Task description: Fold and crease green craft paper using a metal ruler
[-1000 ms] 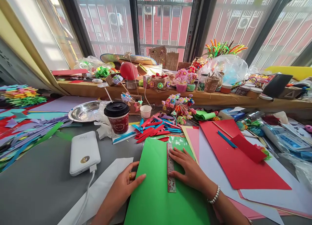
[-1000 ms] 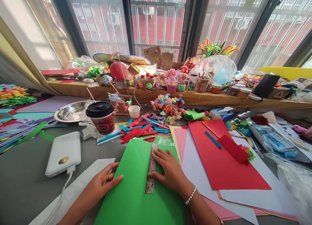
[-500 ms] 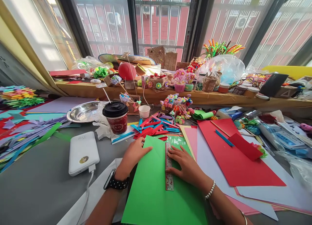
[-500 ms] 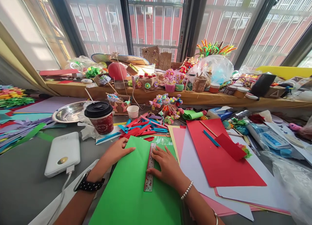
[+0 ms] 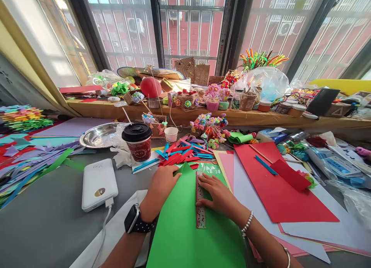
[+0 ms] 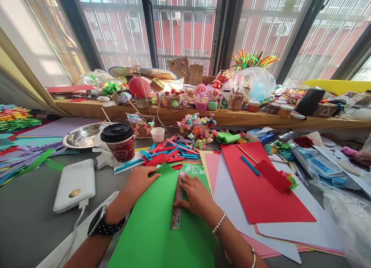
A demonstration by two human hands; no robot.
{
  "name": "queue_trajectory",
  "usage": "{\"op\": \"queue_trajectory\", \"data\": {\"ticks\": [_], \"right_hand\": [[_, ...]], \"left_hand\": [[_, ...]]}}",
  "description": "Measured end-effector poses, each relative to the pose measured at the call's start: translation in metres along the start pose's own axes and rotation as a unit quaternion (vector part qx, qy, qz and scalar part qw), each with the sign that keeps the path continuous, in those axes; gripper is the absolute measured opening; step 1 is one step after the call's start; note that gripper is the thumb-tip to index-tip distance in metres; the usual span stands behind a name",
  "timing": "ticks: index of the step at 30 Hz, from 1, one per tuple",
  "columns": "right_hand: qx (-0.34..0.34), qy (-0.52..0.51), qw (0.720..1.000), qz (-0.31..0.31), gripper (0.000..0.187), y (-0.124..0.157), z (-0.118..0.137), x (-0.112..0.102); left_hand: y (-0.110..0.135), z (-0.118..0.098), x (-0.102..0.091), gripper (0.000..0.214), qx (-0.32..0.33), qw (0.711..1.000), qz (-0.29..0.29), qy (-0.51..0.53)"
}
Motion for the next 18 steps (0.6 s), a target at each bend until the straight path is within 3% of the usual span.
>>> {"op": "queue_trajectory", "data": {"ticks": [4, 12, 18], "right_hand": [[-0.005, -0.006, 1.0, 0.013, 0.064, -0.002, -0.001, 0.0], [-0.002, -0.002, 1.0, 0.021, 0.065, -0.002, 0.003, -0.003], [-0.006, 0.0, 1.0, 0.022, 0.062, -0.003, 0.005, -0.006]], "left_hand": [[0.004, -0.009, -0.003, 0.024, 0.025, 1.0, -0.014, -0.002], [0.008, -0.027, -0.005, 0.028, 0.147, 0.986, -0.026, -0.068], [0.006, -0.034, -0.003, 0.027, 0.171, 0.979, -0.009, -0.108]]}}
Point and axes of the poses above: each hand's wrist, its own y-axis away from the middle knuckle, its own x-axis out of the palm, z = x × y, the point moved 3 cm from there along -y, towards the middle knuckle, and after that the axes turned 9 degrees about -y, right-handed, at the moved point
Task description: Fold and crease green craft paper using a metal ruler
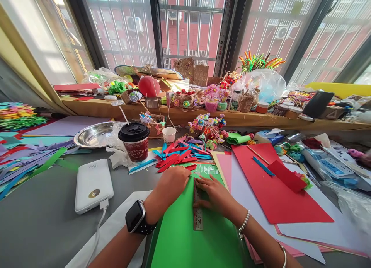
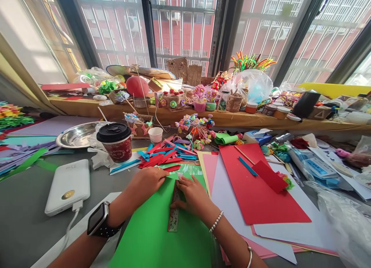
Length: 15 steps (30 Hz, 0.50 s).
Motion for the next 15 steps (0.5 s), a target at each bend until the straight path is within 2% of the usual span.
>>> {"op": "queue_trajectory", "data": {"ticks": [5, 15], "right_hand": [[-0.006, -0.004, 1.0, -0.008, 0.055, -0.0007, -0.0028, 0.0007], [-0.022, -0.017, 0.999, -0.019, 0.052, -0.0009, -0.0079, 0.0041]], "left_hand": [[-0.0018, -0.0077, -0.0005, 0.025, 0.047, 0.999, -0.006, -0.022], [-0.0016, -0.0111, 0.002, 0.025, 0.054, 0.998, -0.019, -0.017]]}}
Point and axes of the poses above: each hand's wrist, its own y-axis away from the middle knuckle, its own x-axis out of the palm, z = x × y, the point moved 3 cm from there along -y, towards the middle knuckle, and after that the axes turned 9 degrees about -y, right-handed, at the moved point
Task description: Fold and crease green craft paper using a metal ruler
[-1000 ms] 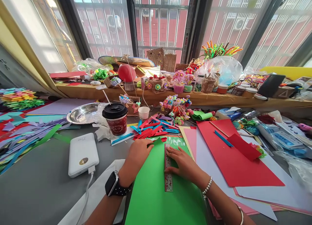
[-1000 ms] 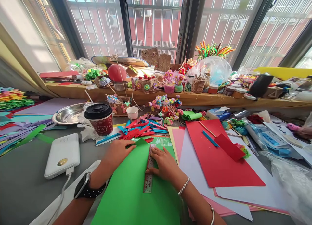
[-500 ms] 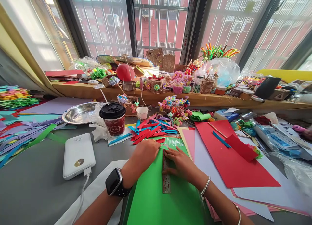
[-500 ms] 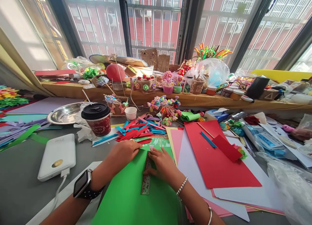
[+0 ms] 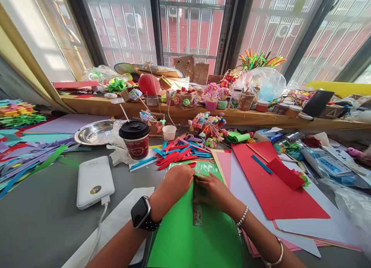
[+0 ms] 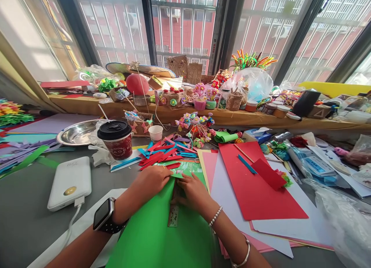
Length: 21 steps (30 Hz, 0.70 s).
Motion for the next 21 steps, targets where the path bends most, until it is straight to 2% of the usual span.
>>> {"op": "queue_trajectory", "data": {"ticks": [14, 19, 21], "right_hand": [[0.002, 0.005, 1.0, -0.007, 0.048, 0.0, -0.003, 0.002], [-0.002, -0.007, 1.0, -0.011, 0.056, 0.0, 0.0, 0.0], [0.004, -0.011, 1.0, -0.006, 0.062, 0.001, 0.002, -0.002]], "left_hand": [[0.001, -0.004, 0.002, 0.025, 0.007, 1.0, 0.0, 0.018], [0.003, 0.003, -0.007, 0.026, -0.034, 0.998, -0.01, 0.046], [0.007, 0.011, -0.01, 0.025, -0.069, 0.996, 0.001, 0.064]]}}
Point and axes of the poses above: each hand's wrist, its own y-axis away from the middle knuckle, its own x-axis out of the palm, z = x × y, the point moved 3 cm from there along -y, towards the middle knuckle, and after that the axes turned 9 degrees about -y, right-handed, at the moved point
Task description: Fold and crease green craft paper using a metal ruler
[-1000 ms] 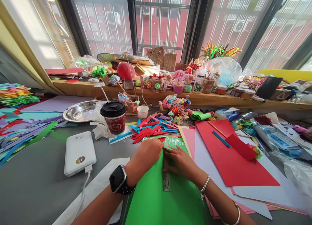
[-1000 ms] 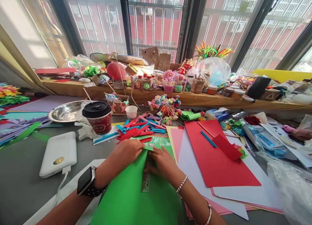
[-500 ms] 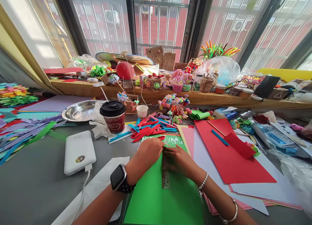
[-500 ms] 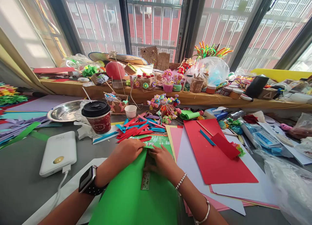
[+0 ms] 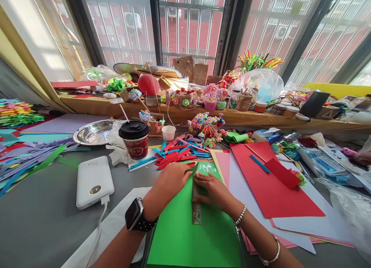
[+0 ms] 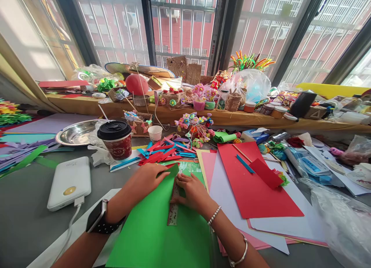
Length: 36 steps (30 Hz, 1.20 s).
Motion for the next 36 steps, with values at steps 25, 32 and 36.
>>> {"op": "queue_trajectory", "data": {"ticks": [25, 32, 36], "right_hand": [[-0.01, 0.015, 1.0, -0.008, 0.048, -0.001, 0.001, 0.0], [0.012, 0.005, 1.0, 0.004, 0.057, -0.001, 0.002, 0.0], [-0.006, 0.007, 1.0, -0.009, 0.045, 0.0, 0.002, 0.0]], "left_hand": [[0.025, -0.015, 0.003, 0.026, -0.092, 0.992, 0.066, -0.049], [0.038, -0.006, 0.001, 0.021, -0.129, 0.983, 0.117, -0.064], [0.039, -0.014, 0.002, 0.026, -0.106, 0.987, 0.109, -0.05]]}}
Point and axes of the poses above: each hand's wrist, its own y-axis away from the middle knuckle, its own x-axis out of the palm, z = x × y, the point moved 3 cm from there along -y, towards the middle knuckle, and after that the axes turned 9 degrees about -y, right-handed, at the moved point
